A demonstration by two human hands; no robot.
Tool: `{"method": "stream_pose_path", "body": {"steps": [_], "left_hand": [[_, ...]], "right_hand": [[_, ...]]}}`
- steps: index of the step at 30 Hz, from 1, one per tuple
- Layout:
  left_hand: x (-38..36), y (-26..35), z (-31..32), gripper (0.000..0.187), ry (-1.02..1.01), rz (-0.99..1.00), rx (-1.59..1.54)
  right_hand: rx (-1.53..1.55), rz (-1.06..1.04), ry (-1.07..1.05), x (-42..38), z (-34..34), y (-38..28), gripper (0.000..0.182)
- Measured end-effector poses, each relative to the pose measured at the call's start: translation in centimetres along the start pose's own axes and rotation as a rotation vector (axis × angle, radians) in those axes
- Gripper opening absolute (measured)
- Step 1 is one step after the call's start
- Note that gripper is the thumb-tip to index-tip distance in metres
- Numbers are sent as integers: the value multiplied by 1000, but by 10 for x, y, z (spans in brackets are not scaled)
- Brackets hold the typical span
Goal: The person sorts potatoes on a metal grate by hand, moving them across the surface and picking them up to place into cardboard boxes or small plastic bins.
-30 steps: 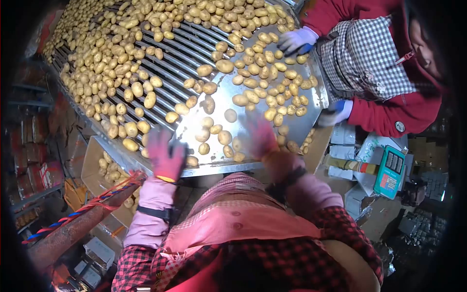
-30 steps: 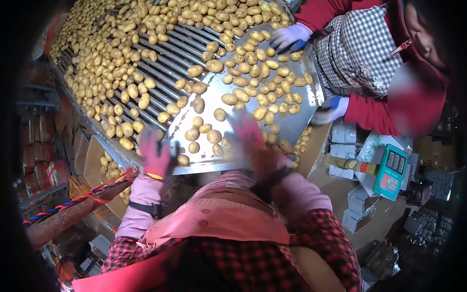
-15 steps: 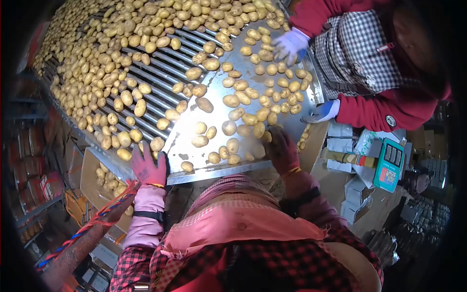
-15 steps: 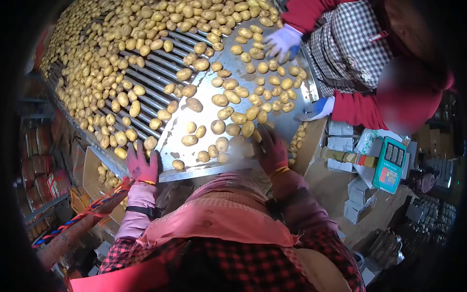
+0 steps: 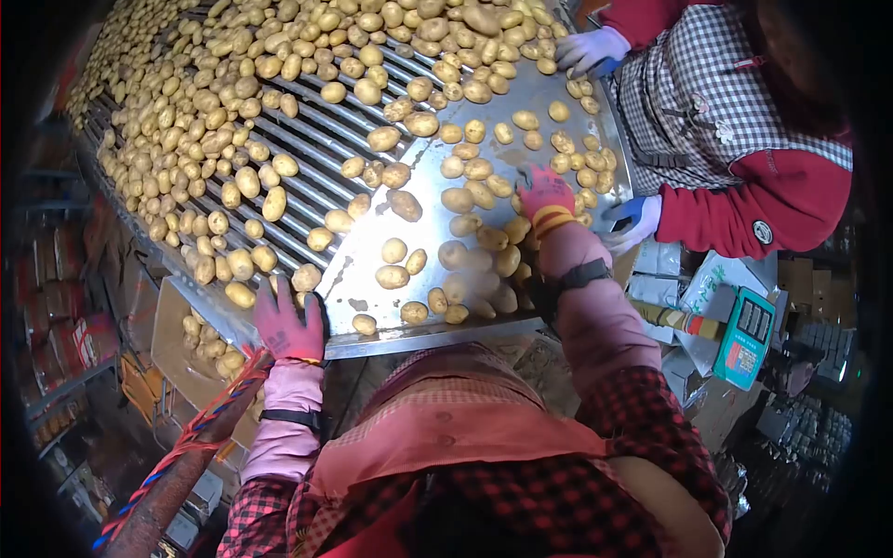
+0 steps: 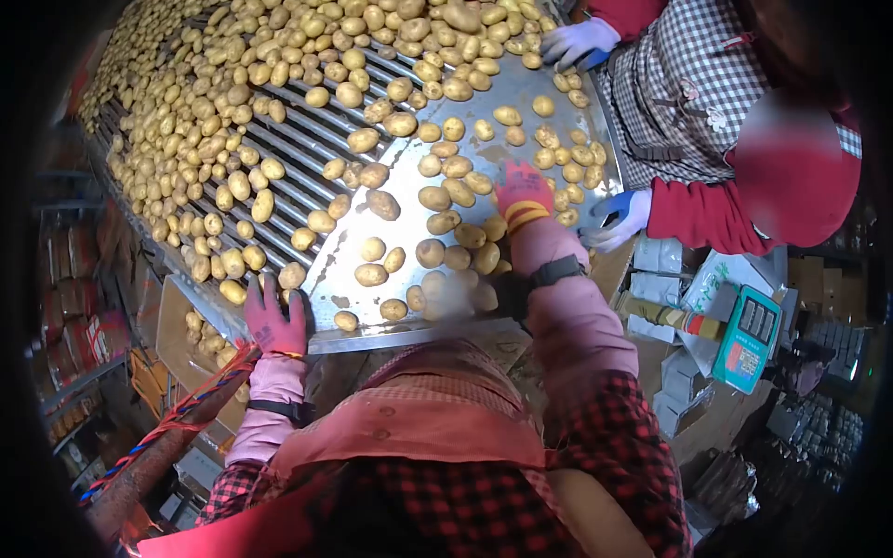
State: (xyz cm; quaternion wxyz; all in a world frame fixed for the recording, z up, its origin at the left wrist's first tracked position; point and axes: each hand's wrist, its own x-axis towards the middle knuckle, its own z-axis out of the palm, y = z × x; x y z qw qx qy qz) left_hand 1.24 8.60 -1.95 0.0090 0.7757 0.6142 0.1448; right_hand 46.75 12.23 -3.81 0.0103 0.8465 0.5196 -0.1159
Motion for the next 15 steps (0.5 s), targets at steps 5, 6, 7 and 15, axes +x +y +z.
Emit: {"method": "stream_pose_path", "body": {"steps": [5,6,7,15], "left_hand": [[0,-2,2,60,-3,-11,-15],[0,-2,2,60,-4,-9,-10],[0,-1,3,60,-3,-7,-7],[7,2,-2,60,-55,-40,-8]], "right_hand": [[-102,125,-194,42,-14,-12,65],[-106,132,-215,48,-14,-14,68],[-50,154,-186,53,-11,-15,76],[-165,-34,-209,83,2,-5,67]]}}
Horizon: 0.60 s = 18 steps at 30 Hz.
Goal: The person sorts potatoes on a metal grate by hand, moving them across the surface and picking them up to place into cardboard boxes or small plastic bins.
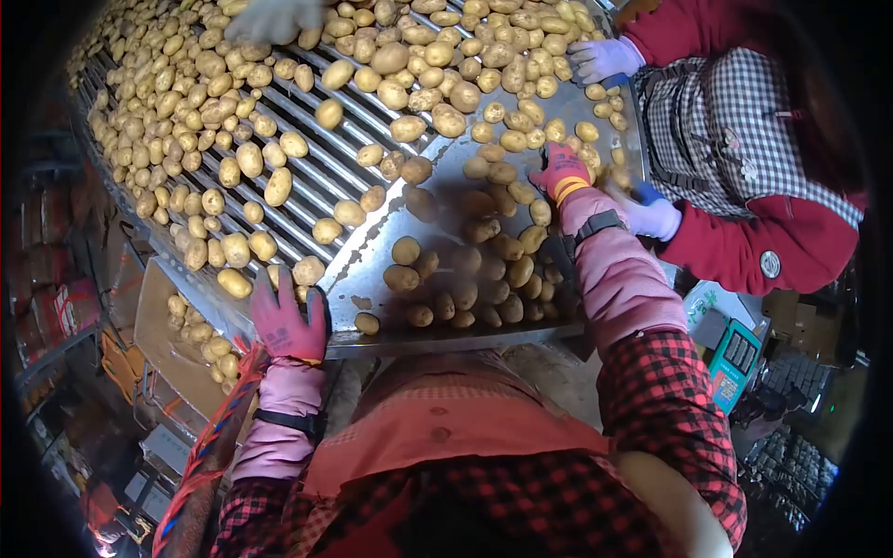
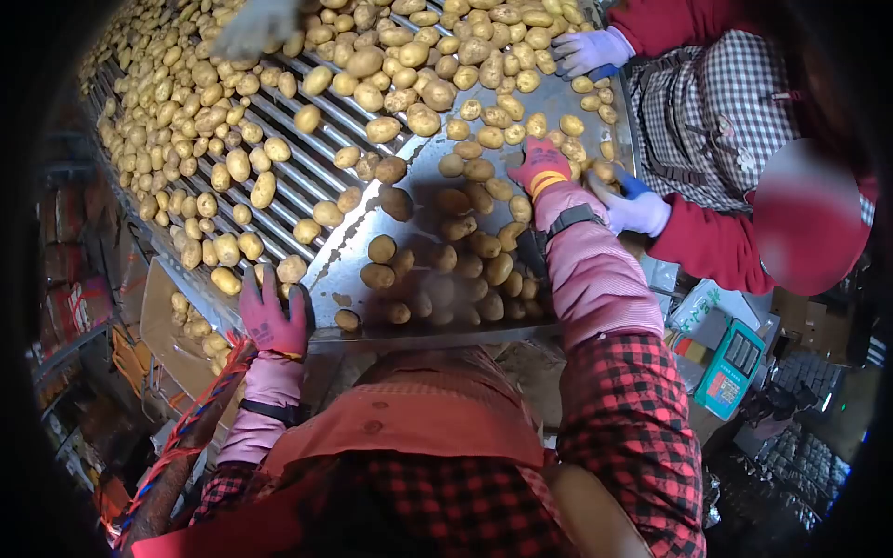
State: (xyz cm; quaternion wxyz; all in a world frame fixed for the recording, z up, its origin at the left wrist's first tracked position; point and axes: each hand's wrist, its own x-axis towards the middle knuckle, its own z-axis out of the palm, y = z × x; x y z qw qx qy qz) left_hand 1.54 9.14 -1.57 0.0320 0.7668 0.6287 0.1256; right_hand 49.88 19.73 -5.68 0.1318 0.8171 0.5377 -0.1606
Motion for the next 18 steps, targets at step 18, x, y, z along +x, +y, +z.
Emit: {"method": "stream_pose_path", "body": {"steps": [18], "left_hand": [[-3,-4,4,64,-45,-9,-27]], "right_hand": [[9,-108,13,12,8,18,76]]}}
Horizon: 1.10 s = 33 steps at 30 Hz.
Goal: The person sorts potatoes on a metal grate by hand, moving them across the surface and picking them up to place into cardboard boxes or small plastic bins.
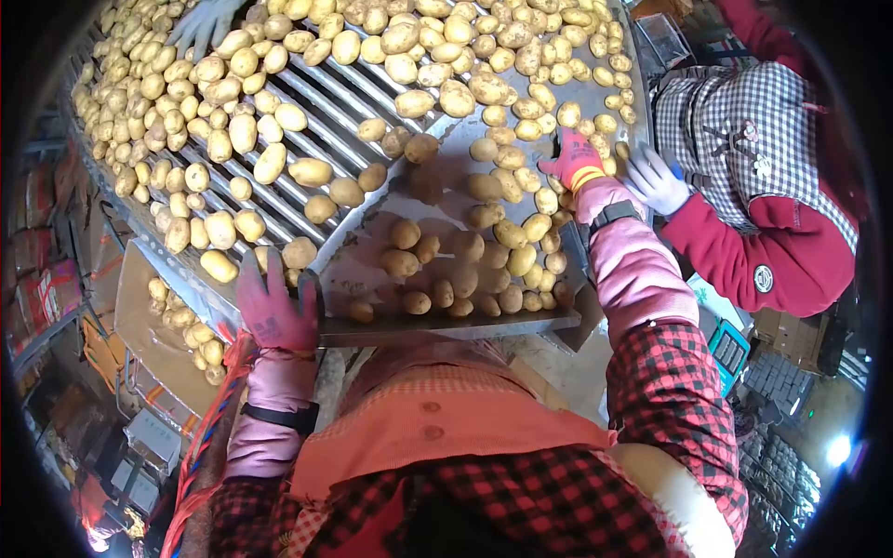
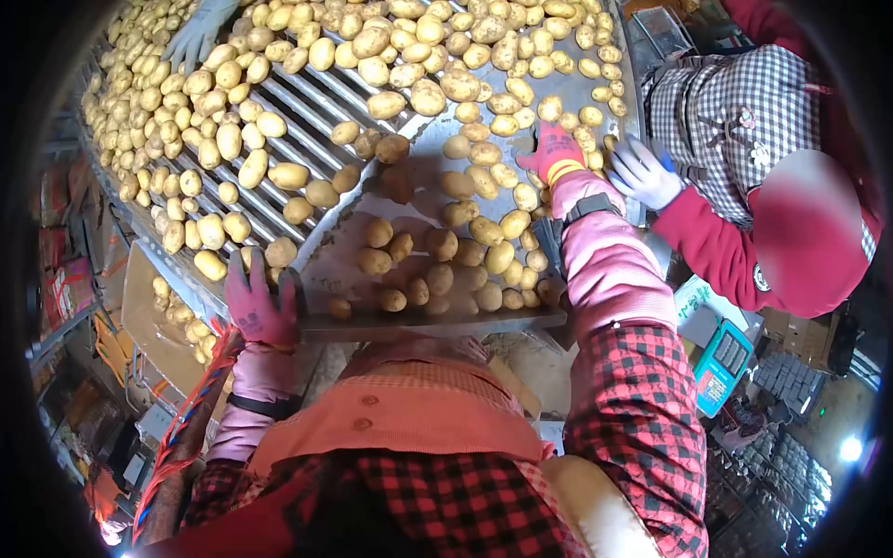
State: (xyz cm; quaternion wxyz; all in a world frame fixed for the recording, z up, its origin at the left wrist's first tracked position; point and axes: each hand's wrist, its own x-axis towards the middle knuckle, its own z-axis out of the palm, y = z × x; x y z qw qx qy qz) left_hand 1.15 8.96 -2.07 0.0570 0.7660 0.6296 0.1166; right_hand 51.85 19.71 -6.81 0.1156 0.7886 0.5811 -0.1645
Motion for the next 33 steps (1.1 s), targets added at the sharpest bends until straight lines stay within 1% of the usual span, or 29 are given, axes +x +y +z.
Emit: {"method": "stream_pose_path", "body": {"steps": [1,2,3,5,6,7,10,11,13,14,17,19,21,23,25,27,29,31,32,33], "left_hand": [[1,0,1,63,4,10,3],[3,-2,1,63,15,13,12],[7,-3,0,63,23,-5,26],[4,3,-2,62,4,-23,24],[3,2,-2,62,12,-2,35],[0,5,-2,62,5,-12,32],[5,6,-2,60,12,-30,48],[6,8,-3,60,7,-32,54],[5,9,-5,61,0,-36,71],[3,8,-4,60,4,-32,73],[1,8,-4,60,-2,-26,67],[-1,7,-5,60,6,-6,76],[-3,8,-4,59,11,10,84],[-4,8,-2,59,24,22,105],[-5,5,0,59,12,15,111],[-8,4,0,60,18,23,103],[-9,3,-1,60,19,28,93],[-9,-1,1,60,28,28,93],[-9,-1,1,60,34,30,90],[-10,-1,2,60,38,34,86]], "right_hand": [[19,6,0,5,-1,2,71],[25,27,79,14,9,3,63],[29,112,47,17,4,-3,61],[138,98,120,13,10,-1,57],[53,188,199,19,22,-1,57],[79,245,184,16,21,-6,59],[33,191,104,10,14,-19,59],[73,175,94,10,14,-19,62],[182,133,155,11,22,-16,64],[257,35,134,15,27,-16,59],[613,-134,-50,-25,-10,-50,53],[1132,-357,-97,-53,-8,-80,33],[1323,-431,-127,-95,-19,-129,25],[1733,-542,-367,-144,-27,-178,26],[1883,-718,-557,-184,-24,-205,29],[1859,-733,-622,-222,-10,-206,28],[1512,-515,-556,-258,16,-175,25],[691,-866,-302,-276,61,-127,29],[348,-906,-294,-291,41,-115,30],[106,-925,-222,-293,36,-107,31]]}}
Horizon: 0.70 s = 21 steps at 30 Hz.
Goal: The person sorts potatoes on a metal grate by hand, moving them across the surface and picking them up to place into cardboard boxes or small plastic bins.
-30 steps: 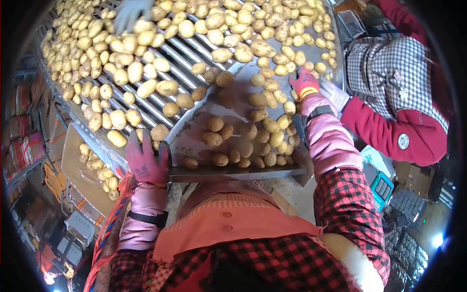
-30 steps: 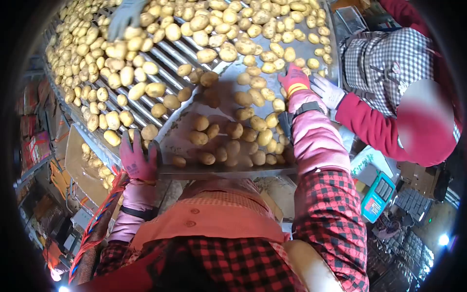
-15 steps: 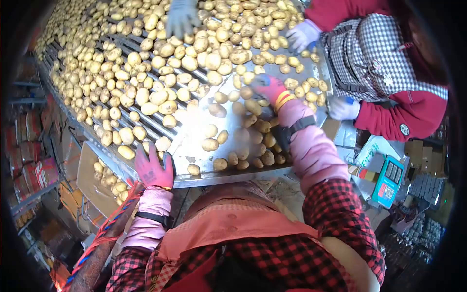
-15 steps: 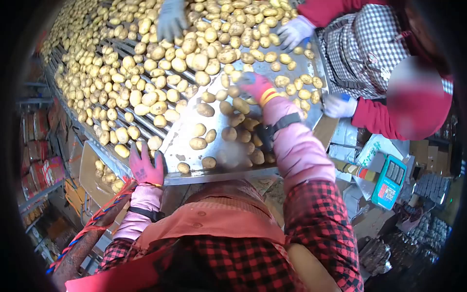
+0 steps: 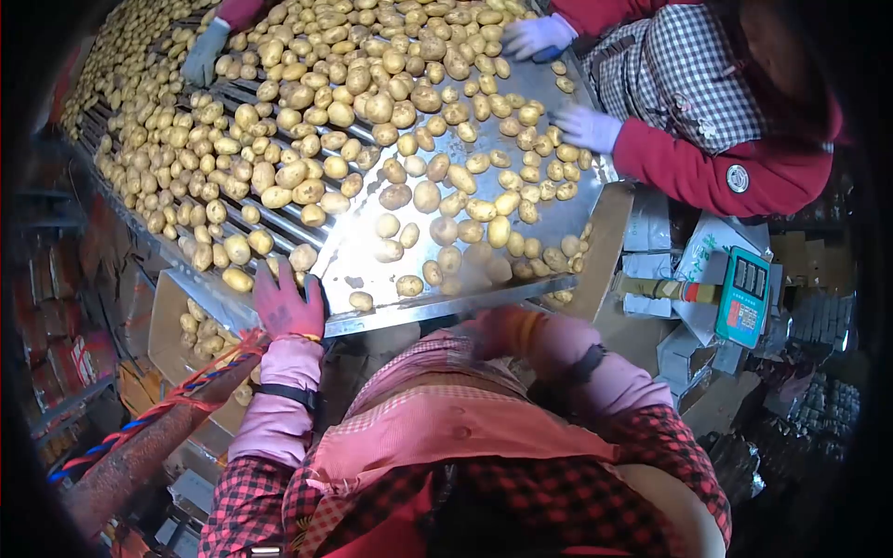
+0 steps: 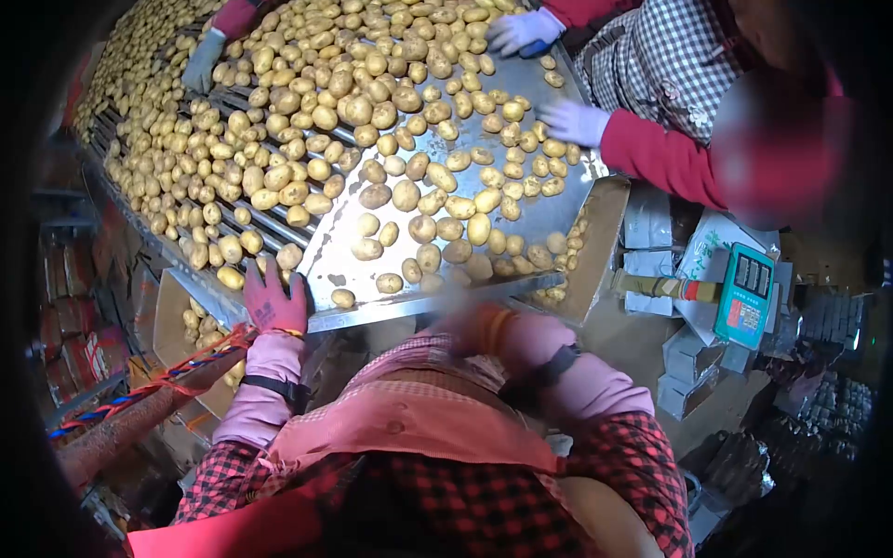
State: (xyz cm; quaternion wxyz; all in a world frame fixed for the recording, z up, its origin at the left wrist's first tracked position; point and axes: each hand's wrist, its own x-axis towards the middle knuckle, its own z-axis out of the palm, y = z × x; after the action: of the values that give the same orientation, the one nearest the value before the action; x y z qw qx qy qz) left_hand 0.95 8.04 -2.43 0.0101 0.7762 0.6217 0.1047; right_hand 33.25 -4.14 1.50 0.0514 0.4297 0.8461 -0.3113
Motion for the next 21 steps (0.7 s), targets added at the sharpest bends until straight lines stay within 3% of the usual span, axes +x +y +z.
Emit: {"method": "stream_pose_path", "body": {"steps": [2,4,5,7,8,11,16,18,21], "left_hand": [[0,1,1,59,13,5,0],[0,1,-1,59,19,7,-9],[0,0,2,58,42,14,-9],[0,-1,3,58,46,9,-25],[0,-1,3,57,48,3,-32],[2,2,-1,57,33,-28,-38],[5,3,-5,61,32,-60,-58],[5,1,-4,60,33,-60,-58],[4,0,-4,59,72,-51,-108]], "right_hand": [[-420,-8,11,-2,1,24,31],[184,386,536,7,-28,86,28],[-148,571,680,25,-27,120,31],[-119,761,719,65,-61,173,47],[-162,928,679,85,-69,189,55],[6,1142,181,117,-128,162,62],[120,1116,509,136,-86,204,61],[183,1079,421,150,-87,202,61],[223,883,791,171,-70,187,50]]}}
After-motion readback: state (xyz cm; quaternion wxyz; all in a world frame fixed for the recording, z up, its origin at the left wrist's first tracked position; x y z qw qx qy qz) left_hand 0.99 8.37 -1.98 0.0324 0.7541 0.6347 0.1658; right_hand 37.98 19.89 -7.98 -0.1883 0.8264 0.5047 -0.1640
